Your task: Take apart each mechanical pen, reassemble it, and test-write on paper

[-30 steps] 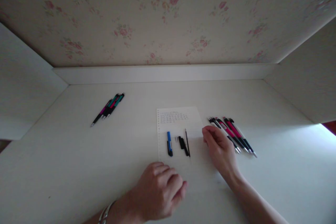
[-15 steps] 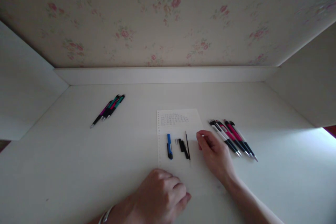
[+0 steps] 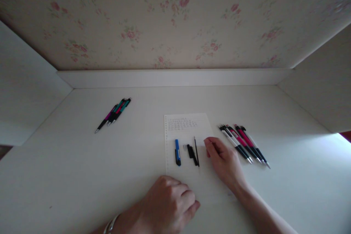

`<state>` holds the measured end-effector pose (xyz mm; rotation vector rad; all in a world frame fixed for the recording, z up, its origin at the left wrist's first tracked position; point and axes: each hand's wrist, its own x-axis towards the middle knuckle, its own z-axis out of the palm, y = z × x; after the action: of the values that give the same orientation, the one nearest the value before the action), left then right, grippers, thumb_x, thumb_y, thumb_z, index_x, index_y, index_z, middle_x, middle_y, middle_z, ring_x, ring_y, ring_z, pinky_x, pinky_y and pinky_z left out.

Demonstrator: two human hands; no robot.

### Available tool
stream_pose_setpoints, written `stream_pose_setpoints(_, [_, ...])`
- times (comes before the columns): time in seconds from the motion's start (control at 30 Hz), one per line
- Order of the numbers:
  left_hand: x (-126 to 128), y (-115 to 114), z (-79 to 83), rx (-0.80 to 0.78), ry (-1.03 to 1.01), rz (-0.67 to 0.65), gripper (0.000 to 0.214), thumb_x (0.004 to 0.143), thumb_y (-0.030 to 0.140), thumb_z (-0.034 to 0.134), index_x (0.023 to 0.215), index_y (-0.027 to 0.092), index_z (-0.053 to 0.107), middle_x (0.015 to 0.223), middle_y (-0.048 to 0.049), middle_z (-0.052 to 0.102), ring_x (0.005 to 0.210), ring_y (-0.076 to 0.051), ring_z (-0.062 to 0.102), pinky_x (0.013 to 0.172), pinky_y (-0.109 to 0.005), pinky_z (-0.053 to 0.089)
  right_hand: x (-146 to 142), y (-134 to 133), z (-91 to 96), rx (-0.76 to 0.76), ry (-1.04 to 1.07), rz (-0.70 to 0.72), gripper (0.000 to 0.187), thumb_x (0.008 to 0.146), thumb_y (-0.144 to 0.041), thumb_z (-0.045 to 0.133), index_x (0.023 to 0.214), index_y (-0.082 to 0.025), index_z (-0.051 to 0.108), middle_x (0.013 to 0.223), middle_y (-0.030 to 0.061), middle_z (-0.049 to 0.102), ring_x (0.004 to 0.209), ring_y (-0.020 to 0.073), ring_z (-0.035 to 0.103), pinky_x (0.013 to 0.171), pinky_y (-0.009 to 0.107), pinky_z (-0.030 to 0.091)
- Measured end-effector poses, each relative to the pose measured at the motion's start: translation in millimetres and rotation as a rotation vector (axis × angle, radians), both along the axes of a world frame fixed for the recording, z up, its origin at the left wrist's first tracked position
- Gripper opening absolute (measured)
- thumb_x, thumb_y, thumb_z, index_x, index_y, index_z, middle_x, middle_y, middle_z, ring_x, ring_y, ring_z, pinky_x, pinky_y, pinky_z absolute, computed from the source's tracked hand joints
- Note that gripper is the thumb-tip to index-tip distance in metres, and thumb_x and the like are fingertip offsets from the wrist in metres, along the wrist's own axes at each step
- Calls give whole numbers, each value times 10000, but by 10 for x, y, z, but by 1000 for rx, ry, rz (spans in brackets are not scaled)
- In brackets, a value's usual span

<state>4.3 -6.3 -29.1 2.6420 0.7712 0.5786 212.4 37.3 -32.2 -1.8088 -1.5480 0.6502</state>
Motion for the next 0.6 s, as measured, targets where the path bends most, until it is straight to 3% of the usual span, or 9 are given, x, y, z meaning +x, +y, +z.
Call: stream_pose_setpoints(0.6, [-5,1,10,-12,-4,10,293,959,220,543,667,196,552,571,29,608,477,-130,571,500,-258,415,-2,-3,-22,32,-130,69,363,979,-476,454,939,-226,714,684,38,715,644,214,636,595,288,452])
